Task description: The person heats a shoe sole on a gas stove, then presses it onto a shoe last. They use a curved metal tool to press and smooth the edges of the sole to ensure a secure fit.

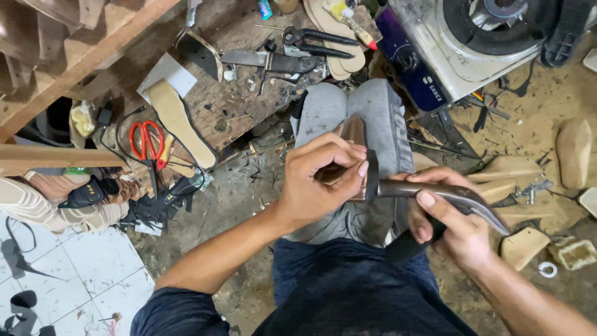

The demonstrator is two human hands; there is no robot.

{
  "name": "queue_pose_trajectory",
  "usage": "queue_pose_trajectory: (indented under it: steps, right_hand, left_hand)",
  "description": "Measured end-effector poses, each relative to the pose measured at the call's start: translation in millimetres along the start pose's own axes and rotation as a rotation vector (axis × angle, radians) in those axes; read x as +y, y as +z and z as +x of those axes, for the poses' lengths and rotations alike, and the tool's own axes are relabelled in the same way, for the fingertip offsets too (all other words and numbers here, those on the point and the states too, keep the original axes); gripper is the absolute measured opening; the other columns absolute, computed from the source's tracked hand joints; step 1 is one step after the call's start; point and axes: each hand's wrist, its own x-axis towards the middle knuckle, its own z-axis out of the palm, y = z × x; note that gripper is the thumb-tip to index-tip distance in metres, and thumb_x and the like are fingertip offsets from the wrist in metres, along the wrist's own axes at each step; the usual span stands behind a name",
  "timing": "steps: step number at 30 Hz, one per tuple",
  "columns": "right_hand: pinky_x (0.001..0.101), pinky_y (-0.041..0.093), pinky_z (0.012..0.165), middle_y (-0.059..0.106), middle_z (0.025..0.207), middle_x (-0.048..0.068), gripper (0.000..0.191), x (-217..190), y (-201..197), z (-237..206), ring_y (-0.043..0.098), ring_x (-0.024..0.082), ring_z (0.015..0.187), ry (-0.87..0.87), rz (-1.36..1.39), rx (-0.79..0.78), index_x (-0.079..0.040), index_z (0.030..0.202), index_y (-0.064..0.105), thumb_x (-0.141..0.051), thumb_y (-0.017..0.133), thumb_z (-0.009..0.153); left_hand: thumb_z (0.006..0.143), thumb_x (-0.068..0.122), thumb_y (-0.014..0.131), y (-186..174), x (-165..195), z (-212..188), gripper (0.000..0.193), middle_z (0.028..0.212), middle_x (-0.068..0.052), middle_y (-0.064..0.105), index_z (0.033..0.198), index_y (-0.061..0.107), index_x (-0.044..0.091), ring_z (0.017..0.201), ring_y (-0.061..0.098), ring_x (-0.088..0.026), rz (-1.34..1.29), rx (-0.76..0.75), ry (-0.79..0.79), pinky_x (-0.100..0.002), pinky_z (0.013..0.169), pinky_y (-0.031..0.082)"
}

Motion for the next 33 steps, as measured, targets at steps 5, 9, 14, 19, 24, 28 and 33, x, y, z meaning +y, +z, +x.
queue_pose_trajectory:
  steps: [5, 9, 14, 19, 24, 28, 33]
  right_hand:
    - [0.0294, 0.058, 0.066, 0.077, 0.108, 0.022, 0.023, -43, -26, 12, 0.072, 0.016, 0.085, -0.270, -1.017, -0.287, 0.002, 0.110, 0.068, -0.003, 0.071, 0.088]
    - [0.0283, 0.051, 0.052, 0.076, 0.111, 0.025, 0.023, -30, -31, 15, 0.062, 0.013, 0.062, -0.060, -0.721, -0.200, 0.004, 0.109, 0.067, -0.005, 0.071, 0.088]
    - [0.0306, 0.050, 0.048, 0.072, 0.104, 0.030, 0.027, 11, -39, 0, 0.059, 0.014, 0.056, 0.056, -0.228, -0.177, 0.006, 0.117, 0.062, -0.007, 0.070, 0.094]
    - [0.0283, 0.045, 0.045, 0.073, 0.119, 0.028, 0.029, 29, -69, -26, 0.052, 0.012, 0.053, 0.238, -0.056, -0.118, 0.005, 0.117, 0.059, -0.011, 0.068, 0.095]
    - [0.0273, 0.043, 0.044, 0.059, 0.070, 0.009, 0.034, 27, -90, -54, 0.050, 0.012, 0.050, 0.477, -0.040, 0.022, 0.010, 0.124, 0.063, -0.015, 0.067, 0.100]
    - [0.0263, 0.042, 0.042, 0.067, 0.077, 0.012, 0.034, 31, -87, -72, 0.050, 0.011, 0.047, 0.453, -0.337, 0.125, 0.009, 0.119, 0.066, -0.016, 0.065, 0.096]
    - [0.0269, 0.045, 0.042, 0.077, 0.100, 0.013, 0.028, 57, -79, -69, 0.054, 0.012, 0.046, 0.362, -0.654, 0.275, 0.005, 0.113, 0.066, -0.012, 0.067, 0.091]
  left_hand:
    - [0.088, -0.004, 0.078, 6, -4, -8, 0.017, 0.097, -0.012, 0.070, 0.087, 0.061, -0.003, 0.100, 0.077, -0.022, 0.008, 0.002, -0.006, -0.031, 0.087, 0.061]
    - [0.088, -0.006, 0.079, 3, -9, -10, 0.017, 0.098, -0.012, 0.070, 0.087, 0.061, -0.003, 0.099, 0.076, -0.024, 0.023, 0.024, 0.063, -0.035, 0.095, 0.061]
    - [0.094, 0.003, 0.070, 7, -6, -33, 0.003, 0.104, -0.013, 0.073, 0.095, 0.067, 0.002, 0.117, 0.067, -0.021, 0.030, 0.156, 0.075, -0.038, 0.108, 0.053]
    - [0.086, 0.006, 0.067, 38, -24, -77, 0.046, 0.131, -0.006, 0.058, 0.129, 0.053, 0.011, 0.124, 0.056, -0.022, -0.521, 0.674, -0.611, -0.039, 0.105, 0.045]
    - [0.102, 0.023, 0.067, 59, -76, -131, 0.044, 0.132, -0.008, 0.060, 0.141, 0.052, 0.007, 0.118, 0.062, -0.023, -1.449, 0.376, -1.170, -0.042, 0.103, 0.053]
    - [0.102, 0.019, 0.061, 105, -114, -182, 0.043, 0.137, -0.008, 0.061, 0.142, 0.053, 0.004, 0.124, 0.060, -0.021, -1.277, 0.514, -1.140, -0.043, 0.108, 0.050]
    - [0.105, 0.006, 0.056, 122, -166, -209, 0.043, 0.141, -0.017, 0.061, 0.145, 0.048, -0.008, 0.134, 0.058, -0.025, -1.075, 0.517, -0.985, -0.041, 0.119, 0.044]
